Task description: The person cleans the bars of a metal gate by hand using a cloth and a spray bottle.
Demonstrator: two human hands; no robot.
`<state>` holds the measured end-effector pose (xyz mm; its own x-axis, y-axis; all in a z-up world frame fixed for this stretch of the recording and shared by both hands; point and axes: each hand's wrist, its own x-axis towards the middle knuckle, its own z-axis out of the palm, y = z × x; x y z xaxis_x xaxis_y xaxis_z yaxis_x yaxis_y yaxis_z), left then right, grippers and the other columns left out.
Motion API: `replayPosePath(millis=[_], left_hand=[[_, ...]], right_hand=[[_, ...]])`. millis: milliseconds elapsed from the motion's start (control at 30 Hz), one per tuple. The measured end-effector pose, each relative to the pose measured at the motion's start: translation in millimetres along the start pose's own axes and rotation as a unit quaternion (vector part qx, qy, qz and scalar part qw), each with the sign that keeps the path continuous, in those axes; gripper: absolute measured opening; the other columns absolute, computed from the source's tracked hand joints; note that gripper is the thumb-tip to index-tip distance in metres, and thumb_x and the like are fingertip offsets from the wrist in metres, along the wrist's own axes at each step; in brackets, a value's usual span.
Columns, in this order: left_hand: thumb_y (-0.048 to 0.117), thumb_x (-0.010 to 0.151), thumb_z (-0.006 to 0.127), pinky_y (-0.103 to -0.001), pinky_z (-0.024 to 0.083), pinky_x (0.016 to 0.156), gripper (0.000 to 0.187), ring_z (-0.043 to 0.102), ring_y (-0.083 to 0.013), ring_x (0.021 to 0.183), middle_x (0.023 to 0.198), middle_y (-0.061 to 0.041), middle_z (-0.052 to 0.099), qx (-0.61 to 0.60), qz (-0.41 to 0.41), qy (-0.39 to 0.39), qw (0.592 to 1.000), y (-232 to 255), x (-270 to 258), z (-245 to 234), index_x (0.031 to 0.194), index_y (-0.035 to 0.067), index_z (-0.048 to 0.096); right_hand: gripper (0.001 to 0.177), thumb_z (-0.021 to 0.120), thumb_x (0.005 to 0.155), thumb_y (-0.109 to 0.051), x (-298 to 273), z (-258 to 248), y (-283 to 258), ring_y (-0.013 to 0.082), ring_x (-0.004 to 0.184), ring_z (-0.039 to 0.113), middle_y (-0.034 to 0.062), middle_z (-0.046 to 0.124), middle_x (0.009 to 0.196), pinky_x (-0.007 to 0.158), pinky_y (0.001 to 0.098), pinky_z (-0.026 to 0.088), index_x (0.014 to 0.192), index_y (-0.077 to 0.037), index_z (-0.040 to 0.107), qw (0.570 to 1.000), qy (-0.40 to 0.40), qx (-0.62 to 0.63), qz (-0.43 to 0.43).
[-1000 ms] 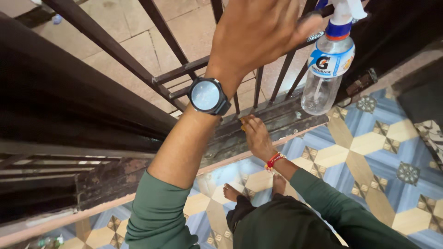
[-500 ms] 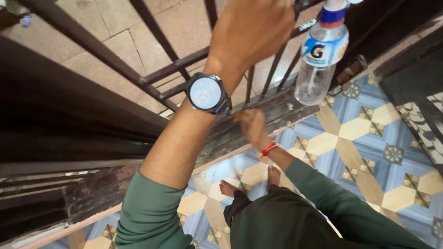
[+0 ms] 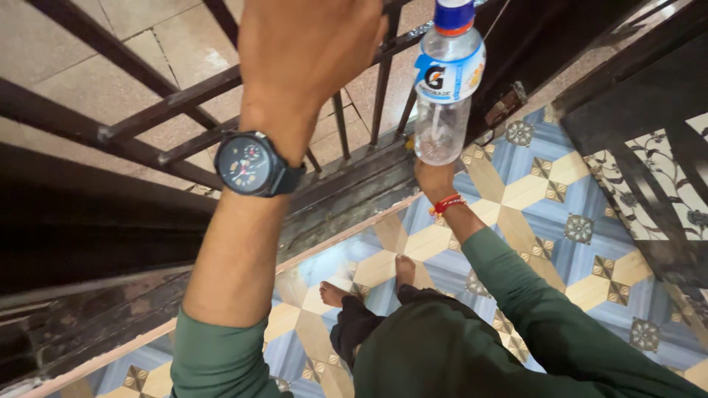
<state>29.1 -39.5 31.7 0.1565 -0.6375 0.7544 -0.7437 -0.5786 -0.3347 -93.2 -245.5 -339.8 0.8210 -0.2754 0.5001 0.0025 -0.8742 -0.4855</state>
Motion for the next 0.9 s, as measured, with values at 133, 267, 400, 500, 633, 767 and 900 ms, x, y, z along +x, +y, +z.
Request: replayPosePath(millis=[133, 267, 400, 500, 633, 767, 900], left_hand=[[0.041, 0.081, 0.079, -0.034, 0.042, 0.044, 0.021, 0.058, -0.0188, 0.047, 0.057, 0.003, 0.059, 0.051, -0.01, -0.023, 0.998, 0, -3, -4, 0.079, 0.02, 0.074], [0.039, 0.081, 0.079, -0.035, 0.045, 0.056, 0.025, 0.063, -0.0185, 0.063, 0.068, 0.002, 0.061, 0.075, 0.02, -0.005, 0.997, -2, -3, -10, 0.073, 0.017, 0.071], [0.049, 0.086, 0.081, -0.035, 0.043, 0.061, 0.034, 0.061, -0.0183, 0.069, 0.069, 0.002, 0.062, 0.103, 0.024, -0.017, 0.994, -1, 1, -14, 0.078, 0.017, 0.072], [0.05, 0.084, 0.081, -0.036, 0.043, 0.068, 0.035, 0.062, -0.0189, 0.077, 0.072, 0.002, 0.063, 0.131, 0.034, -0.006, 0.991, -1, 2, -17, 0.078, 0.017, 0.072], [0.053, 0.084, 0.08, -0.036, 0.042, 0.069, 0.038, 0.061, -0.0192, 0.078, 0.075, 0.001, 0.064, 0.12, 0.032, -0.013, 0.992, -1, 1, -17, 0.078, 0.016, 0.072], [0.049, 0.085, 0.08, -0.035, 0.042, 0.067, 0.033, 0.06, -0.0182, 0.076, 0.075, 0.003, 0.062, 0.124, 0.031, -0.002, 0.992, 0, 3, -20, 0.079, 0.018, 0.071], [0.05, 0.083, 0.081, -0.035, 0.043, 0.064, 0.034, 0.061, -0.0173, 0.071, 0.07, 0.003, 0.061, 0.116, 0.028, -0.001, 0.993, 1, 2, -18, 0.076, 0.018, 0.071]], right_hand=[[0.029, 0.067, 0.088, -0.012, -15, 13, 12, 0.0378, 0.102, 0.064, 0.0164, 0.068, 0.11, 0.091, 0.0494, 0.051, 0.116, -0.005, 0.068, 0.996, 0.014, -0.026, 0.079], [0.033, 0.064, 0.082, -0.007, -15, 21, -17, 0.036, 0.106, 0.066, 0.012, 0.073, 0.112, 0.09, 0.049, 0.051, 0.112, -0.016, 0.073, 0.997, -0.069, 0.044, 0.0], [0.026, 0.065, 0.087, -0.007, 5, 16, -13, 0.0387, 0.106, 0.063, 0.016, 0.07, 0.111, 0.092, 0.0519, 0.05, 0.111, -0.013, 0.072, 0.999, -0.051, 0.01, -0.007], [0.021, 0.066, 0.087, -0.008, 4, 6, -11, 0.0389, 0.103, 0.063, 0.0177, 0.067, 0.102, 0.091, 0.0542, 0.049, 0.106, -0.014, 0.073, 0.995, -0.083, -0.058, -0.015], [0.022, 0.067, 0.084, -0.012, 7, 6, -12, 0.0409, 0.102, 0.062, 0.0191, 0.067, 0.104, 0.089, 0.0552, 0.049, 0.106, -0.012, 0.071, 0.996, -0.063, -0.06, 0.034], [0.038, 0.066, 0.084, -0.029, 6, -6, -9, 0.0427, 0.107, 0.064, 0.0213, 0.069, 0.119, 0.081, 0.054, 0.051, 0.119, -0.015, 0.069, 0.99, -0.06, -0.116, 0.047], [0.04, 0.056, 0.101, -0.039, 14, -12, -6, 0.0402, 0.117, 0.062, 0.017, 0.067, 0.131, 0.093, 0.052, 0.051, 0.133, -0.017, 0.064, 0.978, -0.135, -0.076, 0.137]])
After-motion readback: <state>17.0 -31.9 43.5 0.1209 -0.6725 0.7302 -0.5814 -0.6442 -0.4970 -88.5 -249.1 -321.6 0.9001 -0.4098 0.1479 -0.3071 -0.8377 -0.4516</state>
